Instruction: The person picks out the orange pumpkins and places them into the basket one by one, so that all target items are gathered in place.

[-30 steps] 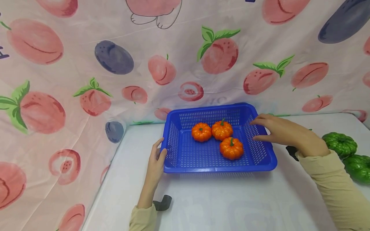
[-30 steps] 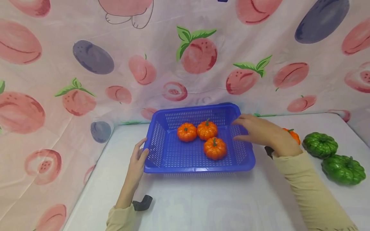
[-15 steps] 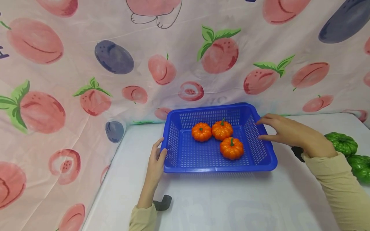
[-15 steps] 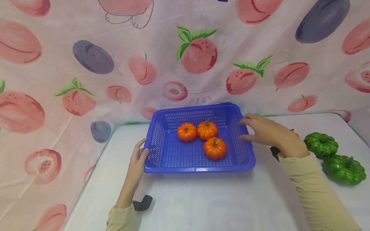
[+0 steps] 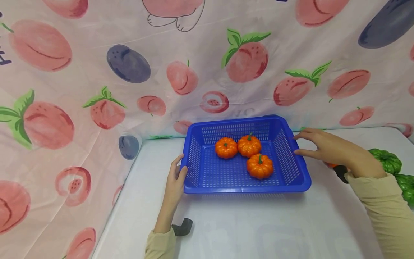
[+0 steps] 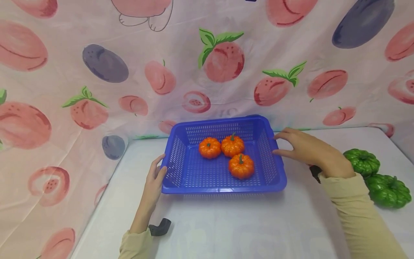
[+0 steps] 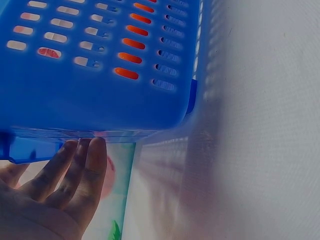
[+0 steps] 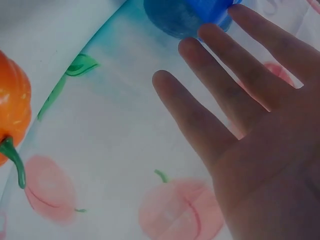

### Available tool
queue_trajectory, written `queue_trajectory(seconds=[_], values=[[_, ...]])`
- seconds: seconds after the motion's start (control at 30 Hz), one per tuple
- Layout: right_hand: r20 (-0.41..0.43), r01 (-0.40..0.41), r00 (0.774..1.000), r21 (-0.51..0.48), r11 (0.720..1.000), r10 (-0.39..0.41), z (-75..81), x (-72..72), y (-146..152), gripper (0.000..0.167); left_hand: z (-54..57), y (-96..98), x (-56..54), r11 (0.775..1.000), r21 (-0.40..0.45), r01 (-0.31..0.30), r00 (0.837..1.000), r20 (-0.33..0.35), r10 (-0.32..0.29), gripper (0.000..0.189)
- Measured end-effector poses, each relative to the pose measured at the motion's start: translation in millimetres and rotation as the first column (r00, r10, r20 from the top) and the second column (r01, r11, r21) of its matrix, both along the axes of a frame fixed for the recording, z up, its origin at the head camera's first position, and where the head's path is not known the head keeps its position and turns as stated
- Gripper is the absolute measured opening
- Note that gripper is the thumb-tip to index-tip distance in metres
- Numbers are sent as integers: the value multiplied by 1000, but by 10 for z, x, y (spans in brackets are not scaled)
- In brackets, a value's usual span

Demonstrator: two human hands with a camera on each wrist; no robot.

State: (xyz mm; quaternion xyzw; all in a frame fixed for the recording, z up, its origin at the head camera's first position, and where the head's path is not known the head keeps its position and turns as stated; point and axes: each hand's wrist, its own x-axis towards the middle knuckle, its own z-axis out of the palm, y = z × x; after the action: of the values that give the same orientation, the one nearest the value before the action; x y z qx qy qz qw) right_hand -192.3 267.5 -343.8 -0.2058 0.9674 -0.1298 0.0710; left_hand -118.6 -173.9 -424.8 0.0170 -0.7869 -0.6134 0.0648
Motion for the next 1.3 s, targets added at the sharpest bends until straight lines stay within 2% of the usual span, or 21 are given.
queue_trajectory(seconds=[0.6, 1.3], values=[[5, 27, 1000, 4, 1000, -27, -34, -16, 188, 62, 2, -1, 5, 1000, 7, 4, 1000, -3, -4, 45], [24, 43, 999, -30, 999, -42, -188, -81, 434, 62, -20, -10, -3, 1000, -8, 2, 1000, -8, -2, 45]])
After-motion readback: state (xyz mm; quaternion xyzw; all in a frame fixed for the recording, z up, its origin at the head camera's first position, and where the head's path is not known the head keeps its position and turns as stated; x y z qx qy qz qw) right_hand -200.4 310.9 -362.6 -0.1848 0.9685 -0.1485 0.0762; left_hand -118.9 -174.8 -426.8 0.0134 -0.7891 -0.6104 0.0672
